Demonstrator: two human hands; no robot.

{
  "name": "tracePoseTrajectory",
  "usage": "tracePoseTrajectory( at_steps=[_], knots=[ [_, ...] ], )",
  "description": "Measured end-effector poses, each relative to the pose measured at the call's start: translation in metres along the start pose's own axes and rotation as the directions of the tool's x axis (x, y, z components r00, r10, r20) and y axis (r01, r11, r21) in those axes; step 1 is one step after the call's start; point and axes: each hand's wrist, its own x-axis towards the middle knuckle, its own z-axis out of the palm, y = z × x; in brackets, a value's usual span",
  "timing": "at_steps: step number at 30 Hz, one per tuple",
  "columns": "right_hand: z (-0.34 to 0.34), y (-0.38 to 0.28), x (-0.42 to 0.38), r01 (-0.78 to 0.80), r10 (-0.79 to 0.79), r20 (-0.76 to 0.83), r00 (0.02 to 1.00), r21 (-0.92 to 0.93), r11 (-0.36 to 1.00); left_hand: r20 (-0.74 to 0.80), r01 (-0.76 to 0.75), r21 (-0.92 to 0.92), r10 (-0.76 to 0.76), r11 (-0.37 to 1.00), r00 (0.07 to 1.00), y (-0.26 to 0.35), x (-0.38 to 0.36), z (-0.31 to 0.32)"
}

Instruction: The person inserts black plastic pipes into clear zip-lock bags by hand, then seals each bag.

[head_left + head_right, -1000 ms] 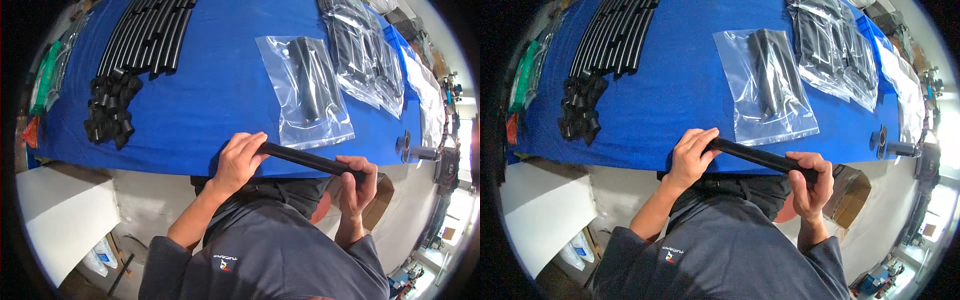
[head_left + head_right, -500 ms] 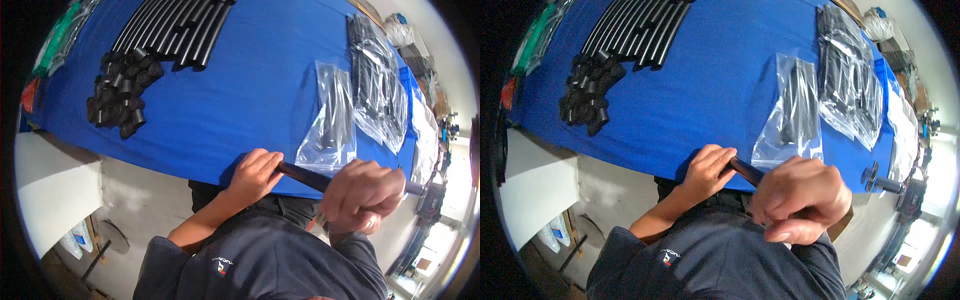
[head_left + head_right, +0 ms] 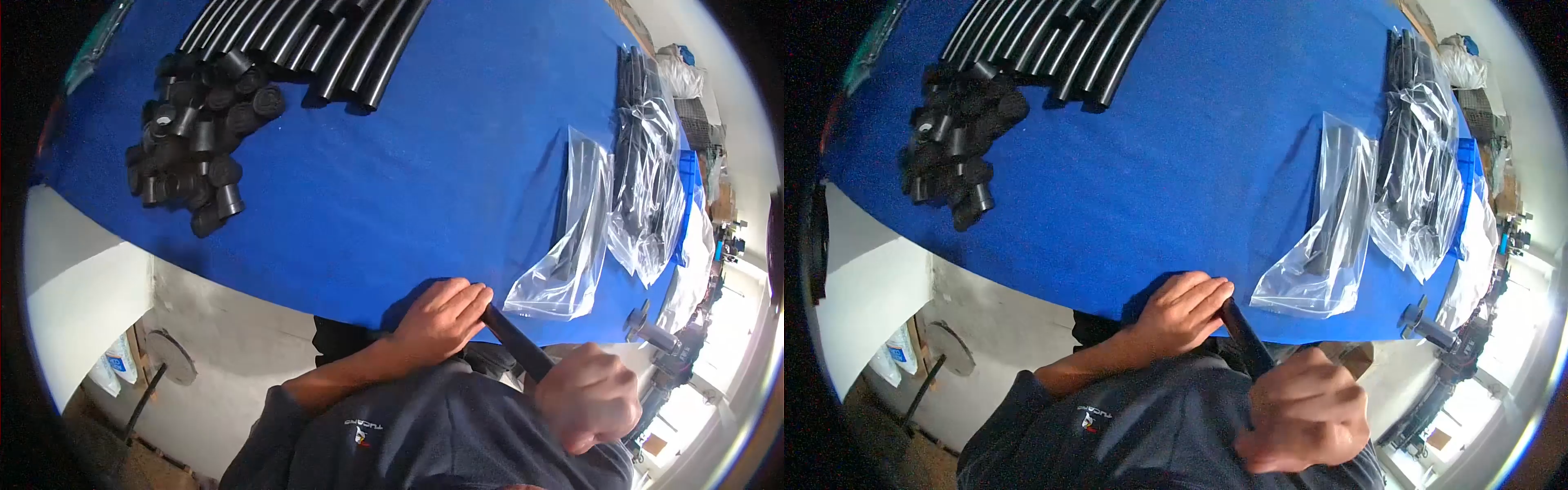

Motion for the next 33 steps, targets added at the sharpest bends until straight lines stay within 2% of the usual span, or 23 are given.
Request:
tracePoseTrajectory(
  at_steps=[2, 6, 7, 10, 11, 14, 15, 18, 19, 22, 25, 27, 30, 32, 33],
  knots=[
    [0.003, 0.001, 0.009, -0.071, 0.070, -0.008, 0.997, -0.013, 0.997, 0.012, -0.005, -0.004, 0.005, 1.000, 1.000, -0.003, -0.001, 0.000],
    [0.022, -0.019, -0.012, -0.336, 0.291, -0.249, 0.924, -0.158, 0.929, 0.055, 0.014, -0.047, -0.012, 0.999, 0.998, -0.003, 0.001, -0.005],
    [0.003, -0.007, -0.013, -0.214, 0.215, -0.028, 0.976, 0.031, 0.976, 0.062, 0.017, -0.054, -0.014, 0.998, 0.998, -0.003, 0.002, -0.005],
    [-0.008, -0.008, -0.002, -0.222, 0.222, 0.077, 0.972, 0.001, 0.975, 0.052, 0.012, -0.048, -0.010, 0.999, 0.999, -0.008, 0.002, -0.001],
    [0.007, -0.006, -0.006, -0.196, 0.194, -0.106, 0.975, -0.017, 0.980, 0.052, 0.012, -0.041, -0.010, 0.999, 0.999, -0.006, 0.001, -0.001],
    [0.003, -0.006, -0.008, -0.206, 0.210, -0.135, 0.968, 0.041, 0.978, 0.046, -0.025, 0.009, 0.025, 1.000, 0.999, -0.005, -0.002, 0.003],
    [-0.002, 0.004, -0.013, -0.108, 0.118, -0.105, 0.987, 0.101, 0.989, 0.040, -0.031, 0.032, 0.030, 0.999, 0.999, -0.005, 0.000, 0.001],
    [-0.003, -0.001, -0.011, -0.179, 0.194, -0.152, 0.969, 0.108, 0.978, 0.064, -0.025, 0.058, 0.021, 0.998, 0.998, -0.003, 0.006, -0.004],
    [-0.005, -0.027, -0.003, -0.475, 0.487, -0.130, 0.864, 0.115, 0.873, 0.063, -0.021, 0.066, 0.016, 0.998, 0.998, -0.002, 0.008, -0.003],
    [-0.004, -0.011, -0.013, -0.265, 0.274, -0.129, 0.953, 0.084, 0.961, 0.050, -0.038, 0.097, 0.033, 0.995, 0.998, -0.005, 0.004, 0.001],
    [0.001, -0.004, -0.023, -0.156, 0.154, -0.125, 0.980, 0.000, 0.988, 0.017, -0.002, 0.076, 0.001, 0.997, 1.000, -0.007, 0.004, 0.002],
    [0.006, -0.006, -0.027, -0.178, 0.165, -0.139, 0.976, -0.089, 0.980, 0.032, 0.061, 0.044, -0.063, 0.997, 0.998, 0.004, 0.001, 0.007],
    [0.005, -0.021, -0.044, -0.184, 0.138, -0.173, 0.975, -0.288, 0.940, 0.046, -0.034, 0.082, 0.031, 0.996, 0.998, 0.010, 0.006, -0.001],
    [-0.007, -0.034, -0.071, -0.187, 0.102, -0.187, 0.977, -0.525, 0.830, 0.031, -0.102, 0.165, 0.098, 0.981, 0.995, 0.010, 0.004, 0.001],
    [-0.021, -0.040, -0.095, -0.151, 0.056, -0.157, 0.986, -0.704, 0.694, -0.003, -0.088, 0.103, 0.088, 0.991, 0.996, 0.008, 0.002, 0.001]
  ],
)
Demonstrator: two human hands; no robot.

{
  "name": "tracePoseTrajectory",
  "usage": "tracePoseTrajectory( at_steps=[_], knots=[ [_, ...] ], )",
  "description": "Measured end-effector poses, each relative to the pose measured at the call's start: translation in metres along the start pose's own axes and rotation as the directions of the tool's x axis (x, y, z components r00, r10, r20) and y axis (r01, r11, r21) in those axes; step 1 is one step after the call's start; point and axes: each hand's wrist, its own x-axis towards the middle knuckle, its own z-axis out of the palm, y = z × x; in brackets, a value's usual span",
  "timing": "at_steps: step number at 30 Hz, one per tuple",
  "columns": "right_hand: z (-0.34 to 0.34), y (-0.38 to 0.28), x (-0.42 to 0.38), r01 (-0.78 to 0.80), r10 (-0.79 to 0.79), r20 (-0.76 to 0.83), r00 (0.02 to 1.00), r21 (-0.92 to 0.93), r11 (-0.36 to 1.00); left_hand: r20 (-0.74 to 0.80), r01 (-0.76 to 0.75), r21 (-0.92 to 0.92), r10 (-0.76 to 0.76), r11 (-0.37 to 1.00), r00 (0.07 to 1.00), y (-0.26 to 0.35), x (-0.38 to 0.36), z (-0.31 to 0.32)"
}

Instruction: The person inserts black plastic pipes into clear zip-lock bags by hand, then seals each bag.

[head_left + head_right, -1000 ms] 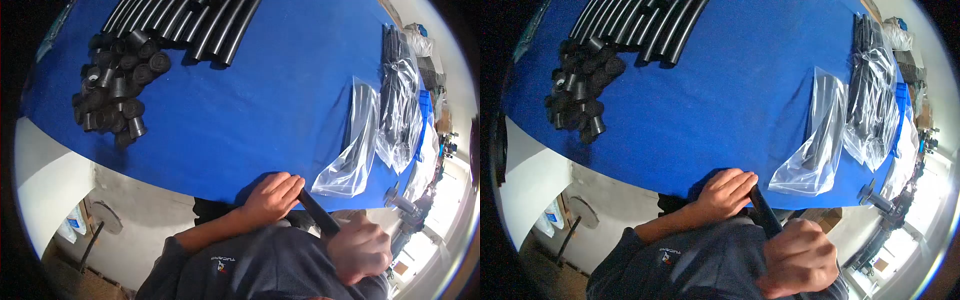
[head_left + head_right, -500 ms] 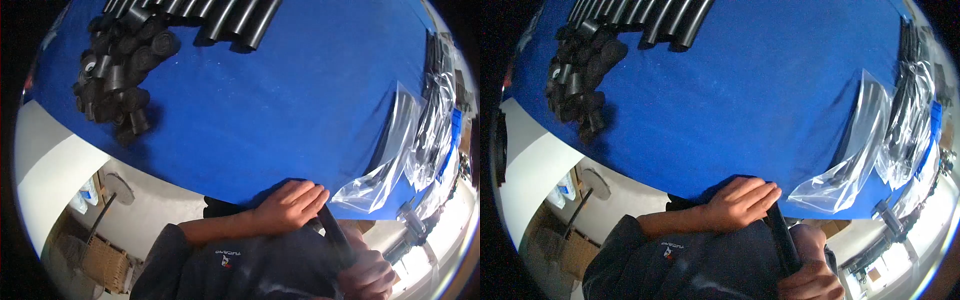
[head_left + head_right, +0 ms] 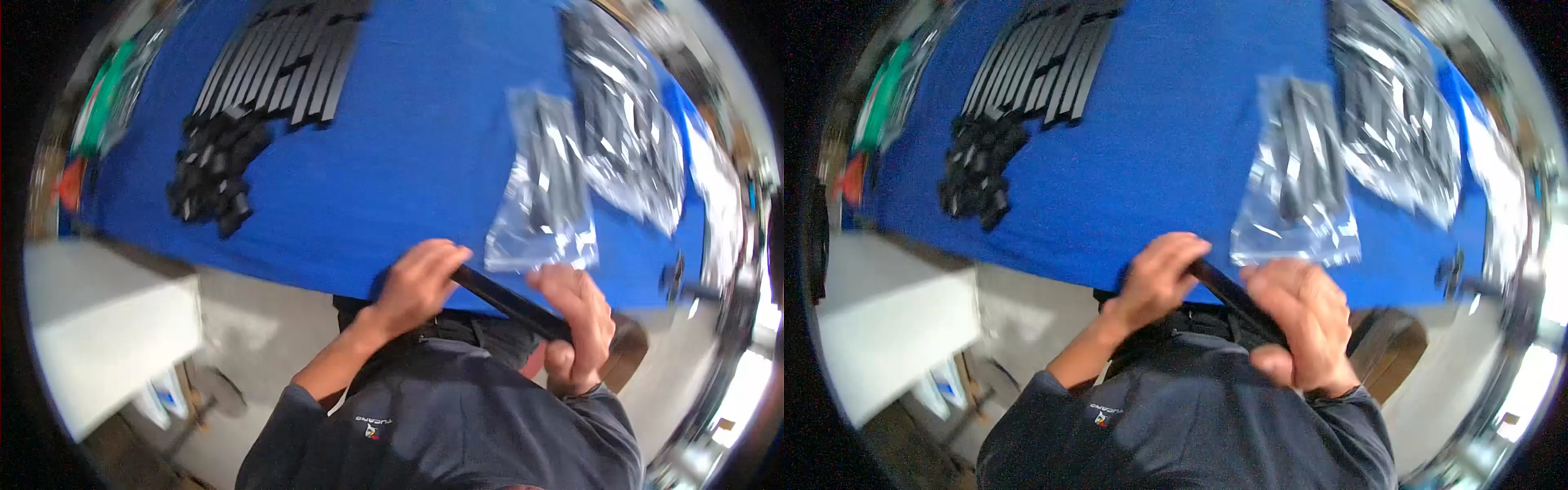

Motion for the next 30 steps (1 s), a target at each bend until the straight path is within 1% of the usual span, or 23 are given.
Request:
tracePoseTrajectory(
  at_steps=[1, 2, 3, 4, 7, 8, 9, 11, 12, 14, 15, 16, 17, 19, 20, 23, 24, 27, 28, 30],
  knots=[
    [-0.014, 0.002, -0.028, -0.102, 0.105, 0.014, 0.994, -0.120, 0.987, -0.025, 0.020, -0.058, -0.021, 0.998, 0.999, -0.004, -0.001, -0.003],
    [-0.028, 0.003, -0.057, -0.196, 0.208, 0.028, 0.978, -0.243, 0.950, -0.016, 0.041, -0.095, -0.042, 0.995, 0.999, -0.002, -0.001, -0.008],
    [-0.041, 0.001, -0.090, -0.320, 0.366, 0.076, 0.928, -0.341, 0.884, -0.017, 0.069, -0.122, -0.071, 0.990, 0.997, 0.005, 0.003, -0.015],
    [-0.046, 0.002, -0.113, -0.294, 0.337, 0.053, 0.940, -0.372, 0.880, -0.008, -0.011, -0.116, 0.010, 0.993, 1.000, 0.016, 0.012, -0.018],
    [-0.050, -0.012, -0.186, -0.542, 0.560, 0.142, 0.816, -0.145, 0.828, 0.020, -0.219, -0.145, 0.225, 0.965, 0.974, 0.048, 0.043, 0.000],
    [-0.043, -0.020, -0.207, -0.642, 0.633, 0.170, 0.755, -0.003, 0.767, 0.019, -0.269, -0.151, 0.275, 0.951, 0.961, 0.063, 0.051, 0.008],
    [-0.040, -0.029, -0.219, -0.706, 0.670, 0.263, 0.694, 0.067, 0.705, 0.006, -0.313, -0.149, 0.317, 0.938, 0.948, 0.075, 0.058, 0.019],
    [-0.030, -0.038, -0.243, -0.789, 0.687, 0.400, 0.606, 0.193, 0.583, -0.024, -0.394, -0.147, 0.395, 0.907, 0.918, 0.091, 0.066, 0.039],
    [-0.021, -0.044, -0.257, -0.800, 0.715, 0.360, 0.600, 0.300, 0.520, 0.066, -0.459, -0.064, 0.463, 0.886, 0.884, 0.091, 0.069, 0.040],
    [-0.014, -0.051, -0.272, -0.831, 0.771, 0.330, 0.545, 0.338, 0.442, 0.215, -0.494, 0.151, 0.459, 0.856, 0.862, 0.084, 0.070, 0.046],
    [-0.010, -0.052, -0.276, -0.842, 0.795, 0.321, 0.516, 0.359, 0.402, 0.289, -0.512, 0.257, 0.441, 0.820, 0.850, 0.077, 0.067, 0.049],
    [-0.006, -0.047, -0.282, -0.832, 0.792, 0.316, 0.523, 0.394, 0.392, 0.331, -0.475, 0.353, 0.368, 0.806, 0.869, 0.067, 0.065, 0.052],
    [-0.006, -0.044, -0.281, -0.835, 0.803, 0.308, 0.511, 0.397, 0.380, 0.347, -0.461, 0.388, 0.337, 0.798, 0.875, 0.055, 0.061, 0.055],
    [-0.011, -0.035, -0.273, -0.844, 0.821, 0.292, 0.491, 0.394, 0.364, 0.361, -0.425, 0.461, 0.273, 0.779, 0.892, 0.034, 0.054, 0.057],
    [-0.015, -0.033, -0.264, -0.827, 0.830, 0.269, 0.489, 0.444, 0.344, 0.331, -0.405, 0.431, 0.277, 0.806, 0.902, 0.029, 0.050, 0.057],
    [-0.025, -0.017, -0.253, -0.844, 0.817, 0.290, 0.498, 0.379, 0.380, 0.238, -0.436, 0.424, 0.367, 0.794, 0.899, 0.034, 0.047, 0.058],
    [-0.028, -0.016, -0.248, -0.857, 0.830, 0.314, 0.462, 0.401, 0.325, 0.190, -0.418, 0.406, 0.372, 0.813, 0.909, 0.037, 0.048, 0.055],
    [-0.033, -0.021, -0.240, -0.858, 0.843, 0.308, 0.441, 0.420, 0.296, 0.137, -0.327, 0.440, 0.298, 0.836, 0.945, 0.051, 0.051, 0.051],
    [-0.033, -0.019, -0.248, -0.879, 0.842, 0.331, 0.425, 0.375, 0.296, 0.153, -0.324, 0.468, 0.286, 0.822, 0.946, 0.048, 0.054, 0.054],
    [-0.030, -0.022, -0.248, -0.878, 0.858, 0.300, 0.417, 0.376, 0.295, 0.177, -0.325, 0.440, 0.274, 0.837, 0.945, 0.032, 0.051, 0.056]
  ],
)
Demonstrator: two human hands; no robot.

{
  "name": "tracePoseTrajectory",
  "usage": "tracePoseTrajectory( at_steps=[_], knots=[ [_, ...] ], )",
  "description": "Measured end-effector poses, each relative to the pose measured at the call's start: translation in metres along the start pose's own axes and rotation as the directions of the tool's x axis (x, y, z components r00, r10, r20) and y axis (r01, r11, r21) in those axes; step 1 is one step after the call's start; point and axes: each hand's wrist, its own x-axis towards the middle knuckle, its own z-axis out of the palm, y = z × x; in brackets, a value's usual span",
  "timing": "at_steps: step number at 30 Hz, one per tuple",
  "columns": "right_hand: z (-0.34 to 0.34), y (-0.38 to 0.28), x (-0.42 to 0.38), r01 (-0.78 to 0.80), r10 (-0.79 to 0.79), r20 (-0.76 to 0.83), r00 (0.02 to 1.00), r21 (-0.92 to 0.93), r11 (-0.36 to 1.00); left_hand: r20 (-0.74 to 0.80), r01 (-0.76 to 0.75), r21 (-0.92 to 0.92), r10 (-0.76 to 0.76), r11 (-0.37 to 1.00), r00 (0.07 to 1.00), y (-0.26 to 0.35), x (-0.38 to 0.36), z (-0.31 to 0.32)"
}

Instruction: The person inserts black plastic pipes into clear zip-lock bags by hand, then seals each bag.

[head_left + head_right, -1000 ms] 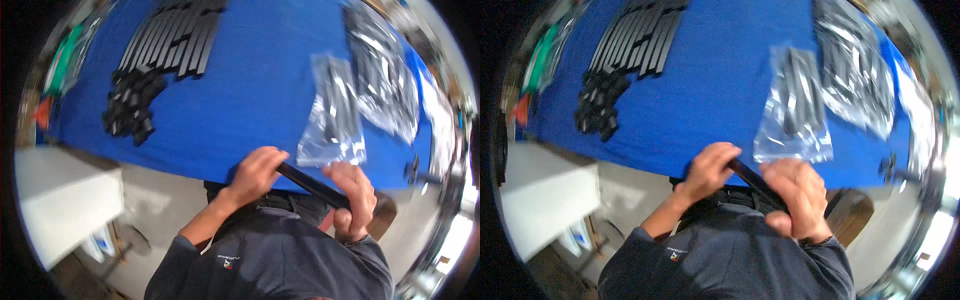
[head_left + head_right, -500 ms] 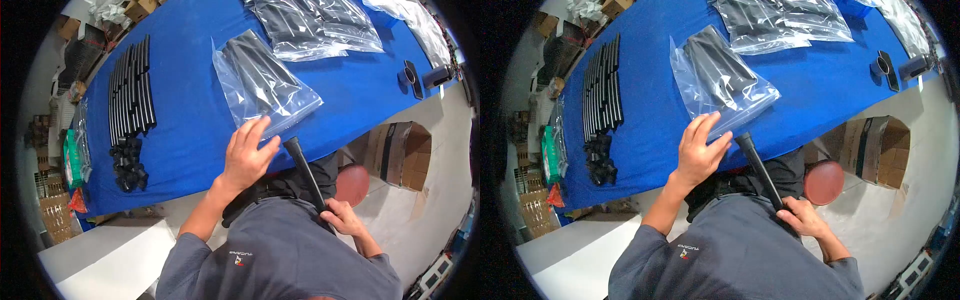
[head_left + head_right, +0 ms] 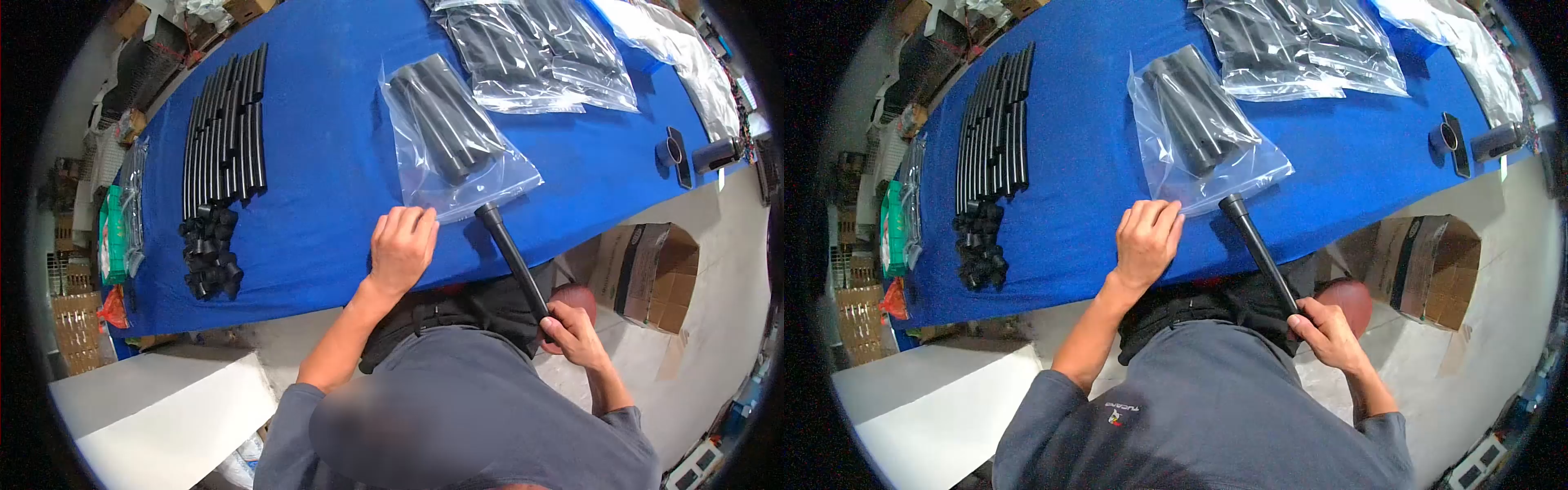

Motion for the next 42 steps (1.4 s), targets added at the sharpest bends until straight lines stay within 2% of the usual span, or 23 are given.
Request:
tracePoseTrajectory(
  at_steps=[1, 2, 5, 8, 12, 15, 16, 19, 20, 23, 26, 29, 32, 35, 39, 42],
  knots=[
    [0.001, -0.001, -0.001, -0.001, 0.001, -0.021, 1.000, 0.006, 1.000, 0.017, -0.006, -0.018, 0.006, 1.000, 1.000, -0.004, -0.001, 0.004],
    [-0.002, -0.004, 0.001, 0.066, -0.068, -0.011, 0.998, -0.109, 0.992, -0.057, -0.023, -0.036, 0.021, 0.999, 0.998, -0.006, -0.003, 0.007],
    [0.004, -0.018, 0.011, 0.117, -0.125, -0.046, 0.991, -0.148, 0.982, -0.034, -0.040, -0.100, 0.037, 0.994, 0.999, 0.001, -0.009, -0.003],
    [0.007, -0.025, 0.036, 0.237, -0.257, -0.067, 0.964, -0.220, 0.946, -0.088, -0.061, -0.117, 0.051, 0.991, 0.995, 0.009, -0.010, -0.005],
    [0.008, -0.052, 0.068, 0.146, -0.167, -0.026, 0.986, -0.366, 0.919, -0.190, -0.045, -0.075, 0.030, 0.996, 0.981, 0.005, -0.004, -0.004],
    [0.002, -0.052, 0.048, 0.201, -0.219, -0.030, 0.975, -0.290, 0.936, -0.252, -0.022, -0.081, 0.001, 0.996, 0.968, -0.007, 0.007, -0.017],
    [0.001, -0.045, 0.040, 0.157, -0.176, -0.041, 0.984, -0.282, 0.946, -0.274, -0.007, -0.095, -0.019, 0.995, 0.961, -0.009, 0.008, -0.019],
    [0.005, -0.040, 0.031, 0.125, -0.143, -0.071, 0.987, -0.217, 0.968, -0.244, -0.284, -0.169, 0.239, 0.944, 0.940, -0.002, -0.001, -0.015],
    [0.007, -0.042, 0.033, 0.133, -0.152, -0.064, 0.986, -0.235, 0.963, -0.242, -0.304, -0.169, 0.260, 0.938, 0.935, -0.001, -0.006, -0.009],
    [0.015, -0.052, 0.048, 0.186, -0.208, -0.041, 0.977, -0.300, 0.935, -0.262, -0.251, -0.212, 0.193, 0.944, 0.946, 0.003, -0.009, -0.006],
    [0.024, -0.073, 0.080, 0.266, -0.307, -0.045, 0.951, -0.388, 0.883, -0.246, -0.267, -0.191, 0.218, 0.944, 0.944, 0.002, -0.005, -0.009],
    [0.033, -0.079, 0.131, 0.367, -0.517, -0.071, 0.853, -0.622, 0.691, -0.257, -0.292, -0.209, 0.236, 0.933, 0.937, 0.006, 0.006, -0.018],
    [0.044, -0.071, 0.181, 0.374, -0.647, -0.030, 0.762, -0.796, 0.476, -0.282, -0.322, -0.202, 0.260, 0.925, 0.924, 0.008, 0.010, -0.012],
    [0.059, -0.096, 0.206, 0.315, -0.735, -0.121, 0.667, -0.848, 0.426, -0.339, -0.356, -0.235, 0.267, 0.904, 0.902, 0.012, 0.019, -0.011],
    [0.072, -0.104, 0.235, 0.250, -0.774, -0.104, 0.624, -0.912, 0.324, -0.370, -0.373, -0.261, 0.265, 0.890, 0.891, 0.010, 0.023, -0.008],
    [0.080, -0.110, 0.244, 0.215, -0.789, -0.123, 0.602, -0.926, 0.309, -0.350, -0.348, -0.270, 0.245, 0.898, 0.904, 0.006, 0.020, -0.010]
  ],
)
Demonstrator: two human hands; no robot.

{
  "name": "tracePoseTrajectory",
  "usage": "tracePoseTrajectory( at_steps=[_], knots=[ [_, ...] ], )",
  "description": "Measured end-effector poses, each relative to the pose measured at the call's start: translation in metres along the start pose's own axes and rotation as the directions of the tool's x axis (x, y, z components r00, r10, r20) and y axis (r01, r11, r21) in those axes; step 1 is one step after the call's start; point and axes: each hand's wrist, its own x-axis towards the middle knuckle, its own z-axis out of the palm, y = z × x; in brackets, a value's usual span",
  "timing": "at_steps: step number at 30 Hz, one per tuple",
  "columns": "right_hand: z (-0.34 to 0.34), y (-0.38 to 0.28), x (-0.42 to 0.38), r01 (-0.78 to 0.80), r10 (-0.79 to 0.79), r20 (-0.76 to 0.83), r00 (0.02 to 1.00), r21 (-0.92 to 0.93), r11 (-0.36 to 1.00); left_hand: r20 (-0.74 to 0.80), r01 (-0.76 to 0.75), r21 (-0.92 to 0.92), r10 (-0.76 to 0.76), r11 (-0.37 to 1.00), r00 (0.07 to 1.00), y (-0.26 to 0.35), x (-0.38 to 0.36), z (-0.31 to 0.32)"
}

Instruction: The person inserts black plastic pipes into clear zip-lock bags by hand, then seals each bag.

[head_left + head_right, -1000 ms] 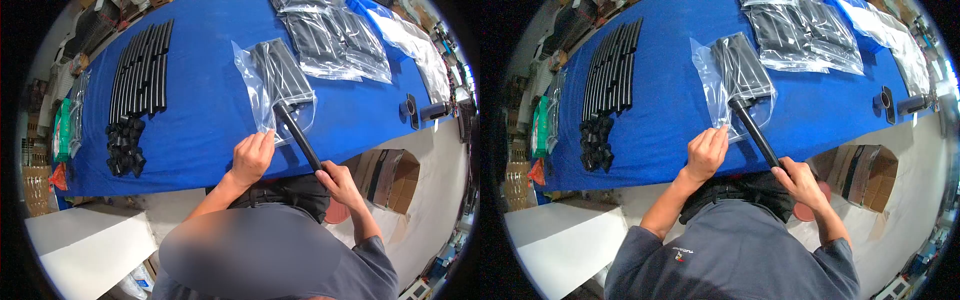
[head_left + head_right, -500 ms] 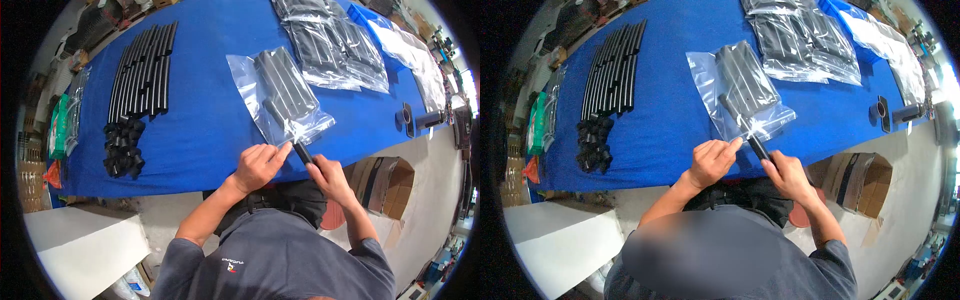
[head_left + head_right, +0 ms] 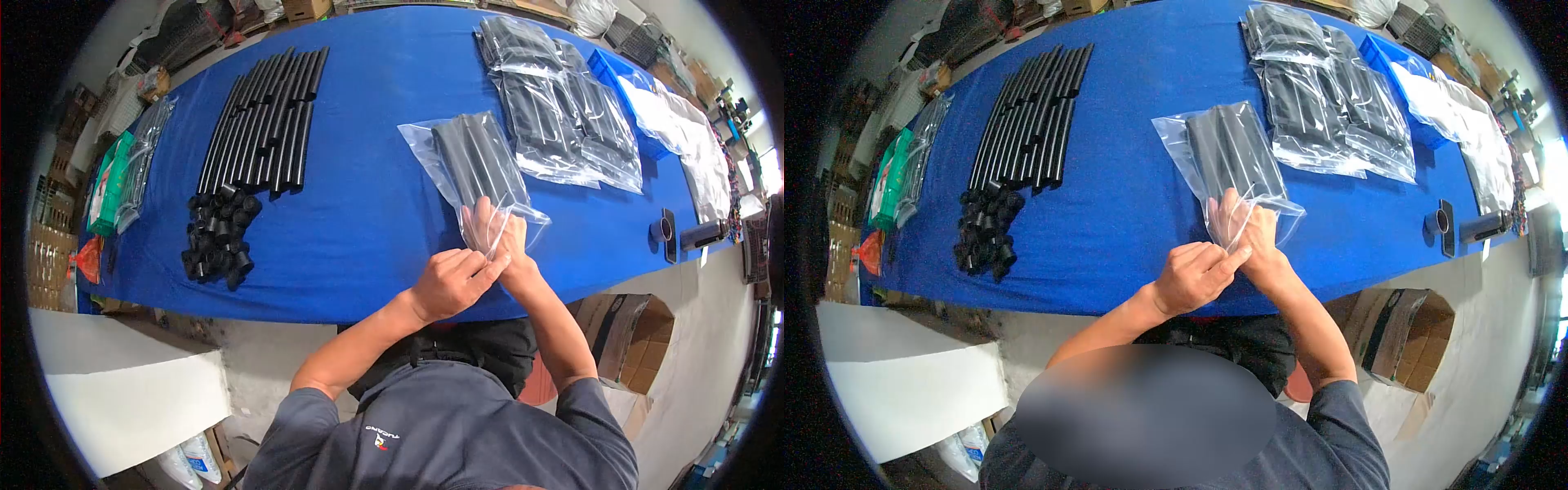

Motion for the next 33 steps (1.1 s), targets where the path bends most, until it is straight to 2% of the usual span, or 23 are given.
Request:
tracePoseTrajectory(
  at_steps=[4, 7, 8, 11, 12, 13, 14, 15, 16, 18, 19, 20, 21, 22, 23, 24, 25, 26, 28, 29, 31, 33],
  knots=[
    [-0.003, -0.005, 0.005, 0.021, -0.022, -0.029, 0.999, -0.040, 0.999, -0.021, 0.028, -0.037, -0.029, 0.999, 0.999, -0.002, -0.004, 0.002],
    [0.001, -0.002, 0.012, -0.025, 0.026, 0.036, 0.999, -0.036, 0.999, -0.017, 0.047, -0.032, -0.048, 0.998, 0.999, -0.002, -0.002, -0.001],
    [-0.001, -0.004, 0.013, -0.095, 0.100, 0.120, 0.988, -0.047, 0.994, -0.025, 0.059, -0.031, -0.060, 0.998, 0.998, -0.002, -0.003, 0.000],
    [-0.004, 0.009, 0.005, 0.023, -0.026, 0.099, 0.995, 0.029, 0.999, -0.021, 0.105, -0.012, -0.106, 0.994, 0.994, -0.004, -0.007, -0.002],
    [-0.007, 0.015, -0.003, 0.114, -0.117, 0.038, 0.992, 0.072, 0.991, 0.000, 0.134, 0.004, -0.134, 0.991, 0.991, -0.002, -0.010, -0.007],
    [-0.012, 0.016, -0.008, 0.059, -0.067, 0.155, 0.986, 0.060, 0.996, 0.020, 0.162, 0.021, -0.163, 0.987, 0.986, 0.000, -0.013, -0.011],
    [-0.015, 0.023, -0.022, 0.121, -0.124, 0.123, 0.985, 0.033, 0.992, 0.059, 0.208, 0.005, -0.208, 0.978, 0.976, -0.002, -0.020, -0.011],
    [-0.015, 0.034, -0.038, 0.171, -0.176, 0.179, 0.968, 0.043, 0.984, 0.095, 0.241, 0.008, -0.240, 0.971, 0.966, -0.001, -0.021, -0.015],
    [-0.021, 0.038, -0.053, 0.133, -0.130, 0.269, 0.954, 0.008, 0.991, 0.160, 0.297, 0.004, -0.294, 0.955, 0.942, -0.003, -0.026, -0.018],
    [-0.020, 0.061, -0.080, 0.123, -0.138, 0.117, 0.984, 0.128, 0.984, 0.325, 0.379, -0.027, -0.350, 0.925, 0.878, -0.012, -0.029, -0.027],
    [-0.030, 0.066, -0.087, 0.052, -0.064, 0.047, 0.997, 0.219, 0.974, 0.427, 0.412, -0.057, -0.351, 0.910, 0.833, -0.021, -0.027, -0.036],
    [-0.030, 0.077, -0.101, -0.127, 0.107, 0.112, 0.988, 0.184, 0.975, 0.527, 0.446, -0.086, -0.339, 0.891, 0.779, -0.031, -0.023, -0.044],
    [-0.026, 0.089, -0.113, -0.161, 0.155, 0.045, 0.987, 0.197, 0.967, 0.570, 0.500, -0.031, -0.395, 0.865, 0.720, -0.046, -0.014, -0.053],
    [-0.026, 0.097, -0.119, -0.185, 0.184, 0.026, 0.983, 0.234, 0.954, 0.470, 0.496, -0.021, -0.429, 0.868, 0.771, -0.068, -0.005, -0.061],
    [-0.026, 0.100, -0.120, -0.208, 0.214, 0.008, 0.977, 0.273, 0.939, 0.336, 0.509, 0.102, -0.511, 0.855, 0.791, -0.092, 0.006, -0.072],
    [-0.024, 0.100, -0.118, -0.192, 0.202, -0.008, 0.979, 0.276, 0.942, 0.158, 0.401, 0.210, -0.436, 0.892, 0.886, -0.122, 0.014, -0.082],
    [-0.023, 0.098, -0.116, -0.178, 0.193, -0.024, 0.981, 0.280, 0.943, 0.096, 0.316, 0.490, -0.410, 0.813, 0.907, -0.148, 0.022, -0.098],
    [-0.021, 0.097, -0.115, -0.166, 0.184, -0.041, 0.982, 0.283, 0.945, -0.038, 0.324, 0.581, -0.373, 0.747, 0.927, -0.180, 0.020, -0.109],
    [-0.019, 0.098, -0.117, -0.164, 0.191, -0.069, 0.979, 0.281, 0.946, -0.062, 0.363, 0.757, -0.493, 0.544, 0.868, -0.213, 0.013, -0.136],
    [-0.019, 0.098, -0.120, -0.166, 0.194, -0.078, 0.978, 0.279, 0.946, -0.053, 0.390, 0.813, -0.612, 0.433, 0.789, -0.217, 0.008, -0.142],
    [-0.020, 0.097, -0.118, -0.153, 0.186, -0.097, 0.978, 0.282, 0.947, -0.052, 0.357, 0.875, -0.669, 0.327, 0.741, -0.222, -0.010, -0.147],
    [-0.020, 0.096, -0.119, -0.149, 0.184, -0.104, 0.977, 0.281, 0.948, -0.071, 0.367, 0.887, -0.701, 0.281, 0.709, -0.225, -0.026, -0.144]
  ],
)
